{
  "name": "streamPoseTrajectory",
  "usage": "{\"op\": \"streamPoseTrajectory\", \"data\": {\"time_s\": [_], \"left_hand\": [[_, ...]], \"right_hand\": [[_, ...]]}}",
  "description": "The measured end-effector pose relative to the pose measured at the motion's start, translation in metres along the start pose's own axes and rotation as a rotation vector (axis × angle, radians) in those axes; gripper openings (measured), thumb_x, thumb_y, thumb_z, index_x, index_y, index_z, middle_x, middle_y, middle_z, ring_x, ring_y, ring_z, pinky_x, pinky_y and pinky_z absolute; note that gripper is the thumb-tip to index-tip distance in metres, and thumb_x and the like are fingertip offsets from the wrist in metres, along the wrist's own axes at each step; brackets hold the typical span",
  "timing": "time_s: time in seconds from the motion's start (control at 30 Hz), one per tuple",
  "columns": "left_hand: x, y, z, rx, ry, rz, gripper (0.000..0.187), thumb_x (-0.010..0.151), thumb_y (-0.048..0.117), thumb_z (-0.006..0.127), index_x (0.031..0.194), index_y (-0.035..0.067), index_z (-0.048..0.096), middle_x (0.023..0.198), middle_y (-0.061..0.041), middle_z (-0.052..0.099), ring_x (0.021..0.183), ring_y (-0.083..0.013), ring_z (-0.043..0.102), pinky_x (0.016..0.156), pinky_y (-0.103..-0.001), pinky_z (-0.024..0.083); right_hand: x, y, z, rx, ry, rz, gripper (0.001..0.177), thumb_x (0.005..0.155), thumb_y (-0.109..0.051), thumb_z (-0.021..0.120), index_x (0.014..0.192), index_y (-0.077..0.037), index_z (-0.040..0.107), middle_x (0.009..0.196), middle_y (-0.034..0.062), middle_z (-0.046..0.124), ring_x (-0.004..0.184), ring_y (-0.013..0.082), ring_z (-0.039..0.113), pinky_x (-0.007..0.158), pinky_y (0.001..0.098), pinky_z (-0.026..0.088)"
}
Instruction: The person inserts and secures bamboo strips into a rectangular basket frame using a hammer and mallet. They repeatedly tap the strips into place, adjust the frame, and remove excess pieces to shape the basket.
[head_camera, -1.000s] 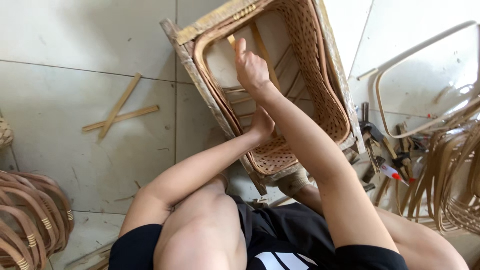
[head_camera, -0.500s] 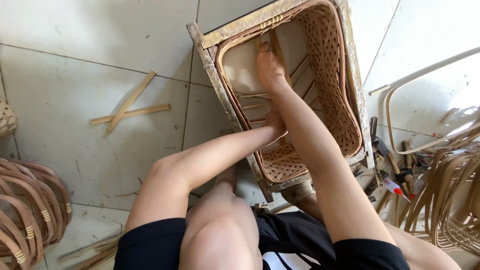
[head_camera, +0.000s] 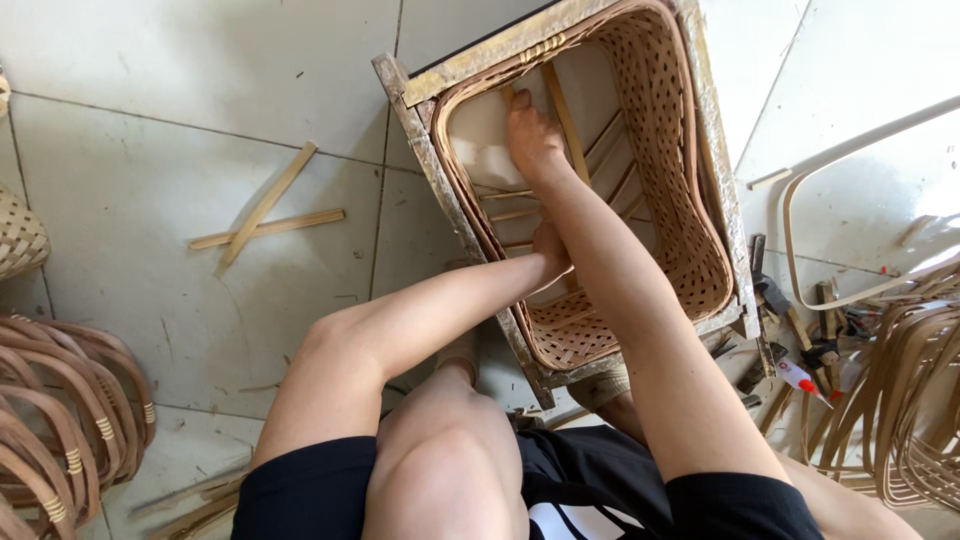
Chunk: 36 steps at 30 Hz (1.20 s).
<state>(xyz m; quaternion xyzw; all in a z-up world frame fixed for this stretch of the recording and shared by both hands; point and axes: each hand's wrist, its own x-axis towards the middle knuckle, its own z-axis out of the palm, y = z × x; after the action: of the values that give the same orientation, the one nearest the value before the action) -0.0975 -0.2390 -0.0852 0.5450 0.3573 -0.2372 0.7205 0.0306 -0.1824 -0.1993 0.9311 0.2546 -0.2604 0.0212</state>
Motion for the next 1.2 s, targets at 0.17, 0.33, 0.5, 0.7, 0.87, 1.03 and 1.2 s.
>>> {"op": "streamPoseTrajectory", "data": {"time_s": [0.17, 0.33, 0.5, 0.7, 0.87, 1.03, 1.2], "left_hand": [[-0.002, -0.006, 0.003, -0.191, -0.010, -0.005, 0.042, 0.096, 0.033, 0.058, 0.128, 0.008, 0.049, 0.116, -0.009, 0.064, 0.097, -0.0226, 0.066, 0.078, -0.040, 0.059], [-0.011, -0.017, 0.009, -0.311, -0.118, -0.098, 0.042, 0.104, 0.033, 0.048, 0.132, 0.003, 0.047, 0.121, -0.014, 0.062, 0.098, -0.0241, 0.064, 0.080, -0.042, 0.062], [-0.035, -0.018, 0.020, 0.267, -0.260, 0.039, 0.047, 0.105, 0.028, 0.052, 0.139, -0.005, 0.046, 0.140, -0.022, 0.048, 0.110, -0.0273, 0.060, 0.091, -0.042, 0.060], [-0.063, 0.105, -0.038, 0.817, -0.832, 0.070, 0.038, 0.100, 0.026, 0.052, 0.130, 0.009, 0.070, 0.135, -0.009, 0.073, 0.111, -0.0172, 0.072, 0.100, -0.036, 0.056], [-0.005, 0.268, -0.158, 0.053, -0.545, 0.473, 0.021, 0.104, 0.022, 0.055, 0.110, 0.004, 0.064, 0.112, -0.020, 0.071, 0.083, -0.0288, 0.078, 0.068, -0.043, 0.064], [0.069, 0.254, -0.212, 0.931, 0.149, 0.217, 0.028, 0.103, 0.017, 0.050, 0.125, 0.017, 0.067, 0.124, -0.002, 0.072, 0.099, -0.0264, 0.067, 0.087, -0.038, 0.057], [0.144, 0.208, -0.223, 0.919, -0.006, 0.137, 0.028, 0.104, 0.022, 0.053, 0.122, 0.016, 0.074, 0.128, -0.005, 0.073, 0.108, -0.0169, 0.068, 0.097, -0.034, 0.051]], "right_hand": [[-0.009, -0.002, 0.009, -0.026, 0.084, -0.030, 0.034, 0.099, -0.013, 0.052, 0.130, 0.003, 0.046, 0.102, 0.0216, 0.074, 0.092, 0.0361, 0.075, 0.073, 0.0490, 0.062], [-0.032, 0.011, 0.023, 0.138, 0.321, -0.153, 0.047, 0.104, -0.020, 0.054, 0.134, 0.014, 0.042, 0.101, 0.0322, 0.070, 0.080, 0.0385, 0.072, 0.065, 0.0428, 0.061], [-0.039, 0.001, 0.014, 0.460, 0.121, 0.068, 0.036, 0.109, -0.022, 0.047, 0.121, 0.009, 0.060, 0.098, 0.0303, 0.072, 0.086, 0.0393, 0.072, 0.067, 0.0439, 0.059], [-0.117, 0.065, -0.139, 0.100, 0.102, -0.807, 0.029, 0.081, -0.013, 0.066, 0.108, -0.002, 0.070, 0.106, 0.0188, 0.068, 0.080, 0.0278, 0.068, 0.066, 0.0373, 0.059], [-0.271, 0.171, -0.228, 0.154, -1.056, -0.116, 0.037, 0.107, -0.030, 0.041, 0.113, -0.004, 0.067, 0.092, 0.0194, 0.079, 0.062, 0.0229, 0.079, 0.050, 0.0267, 0.059], [-0.347, 0.230, -0.113, 0.598, -1.066, 0.203, 0.035, 0.103, -0.023, 0.053, 0.130, -0.006, 0.066, 0.106, 0.0176, 0.077, 0.079, 0.0249, 0.075, 0.066, 0.0359, 0.064], [-0.379, 0.230, 0.054, 1.648, -0.612, 0.396, 0.040, 0.101, -0.017, 0.055, 0.132, 0.008, 0.061, 0.118, 0.0236, 0.073, 0.097, 0.0326, 0.073, 0.083, 0.0445, 0.064]]}}
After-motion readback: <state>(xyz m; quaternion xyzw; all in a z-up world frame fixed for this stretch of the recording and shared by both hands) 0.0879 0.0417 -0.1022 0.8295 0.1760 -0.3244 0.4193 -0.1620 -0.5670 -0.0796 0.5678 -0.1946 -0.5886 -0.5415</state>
